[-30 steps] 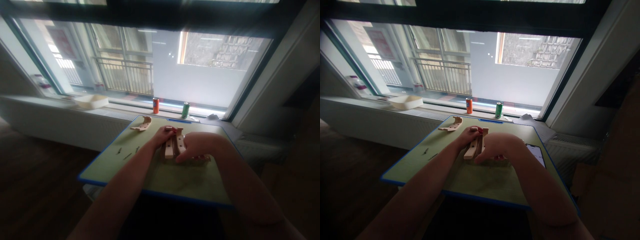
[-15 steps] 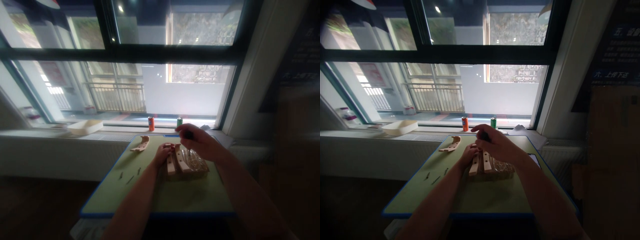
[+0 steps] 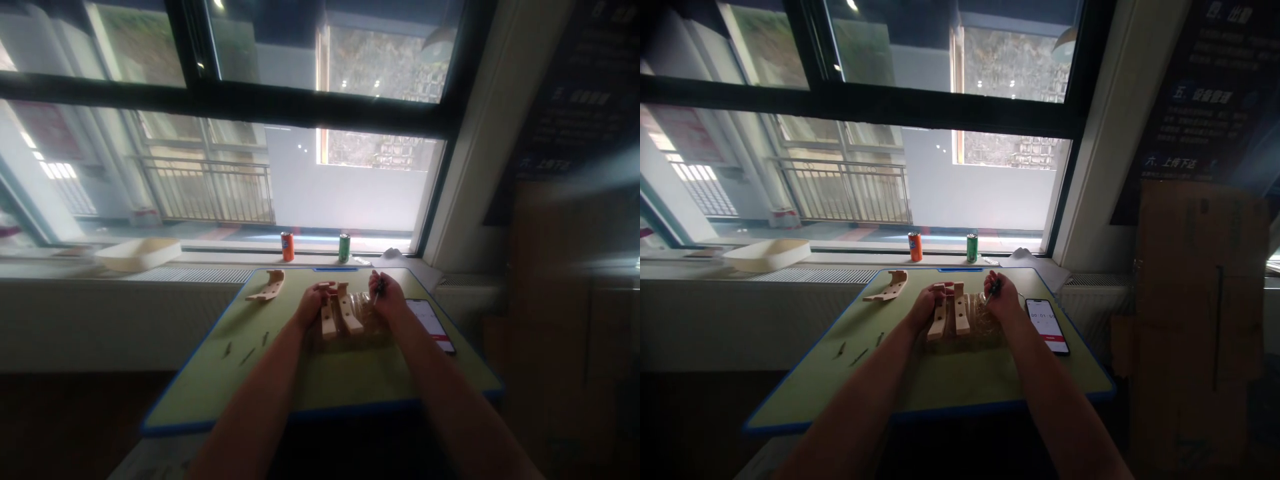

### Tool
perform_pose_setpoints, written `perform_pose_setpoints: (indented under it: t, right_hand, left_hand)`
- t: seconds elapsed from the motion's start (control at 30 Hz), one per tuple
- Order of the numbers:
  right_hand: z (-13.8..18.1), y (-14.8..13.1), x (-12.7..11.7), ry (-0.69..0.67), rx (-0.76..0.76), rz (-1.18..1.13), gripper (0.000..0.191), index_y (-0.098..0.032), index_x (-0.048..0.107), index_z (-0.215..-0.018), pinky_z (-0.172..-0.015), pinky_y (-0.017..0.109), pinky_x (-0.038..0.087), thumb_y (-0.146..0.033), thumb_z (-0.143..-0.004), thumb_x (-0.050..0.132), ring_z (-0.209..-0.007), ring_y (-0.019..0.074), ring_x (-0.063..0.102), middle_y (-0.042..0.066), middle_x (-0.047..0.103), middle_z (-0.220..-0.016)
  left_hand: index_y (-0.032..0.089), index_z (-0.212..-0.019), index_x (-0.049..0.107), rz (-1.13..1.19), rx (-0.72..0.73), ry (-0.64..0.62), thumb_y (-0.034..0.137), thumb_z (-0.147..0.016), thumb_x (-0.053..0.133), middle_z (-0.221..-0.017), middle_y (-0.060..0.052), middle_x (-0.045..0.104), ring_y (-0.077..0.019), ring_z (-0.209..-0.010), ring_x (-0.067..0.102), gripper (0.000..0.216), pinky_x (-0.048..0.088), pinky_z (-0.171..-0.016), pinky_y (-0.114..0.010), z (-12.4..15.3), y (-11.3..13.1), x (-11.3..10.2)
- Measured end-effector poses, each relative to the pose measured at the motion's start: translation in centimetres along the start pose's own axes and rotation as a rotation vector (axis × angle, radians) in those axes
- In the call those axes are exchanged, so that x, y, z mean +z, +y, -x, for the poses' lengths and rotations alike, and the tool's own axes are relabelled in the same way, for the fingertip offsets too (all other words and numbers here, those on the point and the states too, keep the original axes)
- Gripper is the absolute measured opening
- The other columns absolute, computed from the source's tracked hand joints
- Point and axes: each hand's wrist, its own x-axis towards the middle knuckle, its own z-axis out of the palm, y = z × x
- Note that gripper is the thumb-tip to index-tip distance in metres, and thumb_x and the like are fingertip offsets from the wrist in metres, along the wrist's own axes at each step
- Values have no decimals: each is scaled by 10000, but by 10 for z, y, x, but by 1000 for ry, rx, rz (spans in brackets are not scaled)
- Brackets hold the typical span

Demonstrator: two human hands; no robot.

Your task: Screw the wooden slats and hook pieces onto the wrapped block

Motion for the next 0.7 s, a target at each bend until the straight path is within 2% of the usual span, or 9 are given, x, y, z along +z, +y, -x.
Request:
perform_pose_setpoints:
  t: [0.17, 0.27, 0.33, 0.5, 0.63, 0.7]
  right_hand:
    - [19, -3, 3, -218, 218, -50, 215, -203, 475, -636, -353, 206, 322, -389, -743, 469, -442, 91, 458, -6, 528, -569]
    - [35, -12, 9, -367, 297, -37, 180, -193, 535, -635, -344, 219, 295, -351, -721, 527, -431, 105, 488, 12, 585, -585]
    - [42, -17, 11, -420, 317, -39, 165, -198, 543, -628, -353, 227, 292, -334, -721, 533, -421, 108, 494, 13, 604, -582]
    - [40, -12, 9, -401, 334, -114, 180, -175, 537, -626, -378, 232, 282, -330, -718, 543, -417, 98, 473, -1, 560, -529]
    - [29, 2, 4, -306, 319, -304, 146, -170, 523, -687, -372, 217, 293, -314, -703, 541, -422, 86, 444, -29, 513, -544]
    - [23, 8, -1, -227, 280, -422, 120, -176, 531, -763, -393, 210, 341, -274, -695, 515, -458, 84, 454, -32, 508, -588]
  left_hand:
    - [114, -930, 650, 0, 19, 29, 139, -574, 543, -845, -98, 705, -208, -759, 651, 373, 502, -712, -346, 2, -2, 3]
    - [121, -914, 644, -7, 42, 45, 153, -584, 549, -814, -89, 704, -199, -741, 647, 345, 500, -712, -340, 3, -2, 5]
    - [120, -910, 641, -17, 48, 44, 158, -586, 550, -787, -86, 701, -197, -719, 642, 338, 499, -695, -339, 4, -1, 6]
    - [113, -911, 636, -27, 44, 34, 127, -561, 524, -803, -92, 697, -201, -716, 637, 368, 498, -673, -337, 7, 2, 7]
    - [136, -992, 610, -1, 74, 78, 122, -532, 495, -908, -86, 694, -213, -826, 640, 475, 504, -723, -342, 8, 4, 8]
    - [139, -1009, 598, 7, 97, 110, 136, -525, 473, -933, -85, 688, -216, -870, 636, 500, 505, -741, -346, 9, 5, 9]
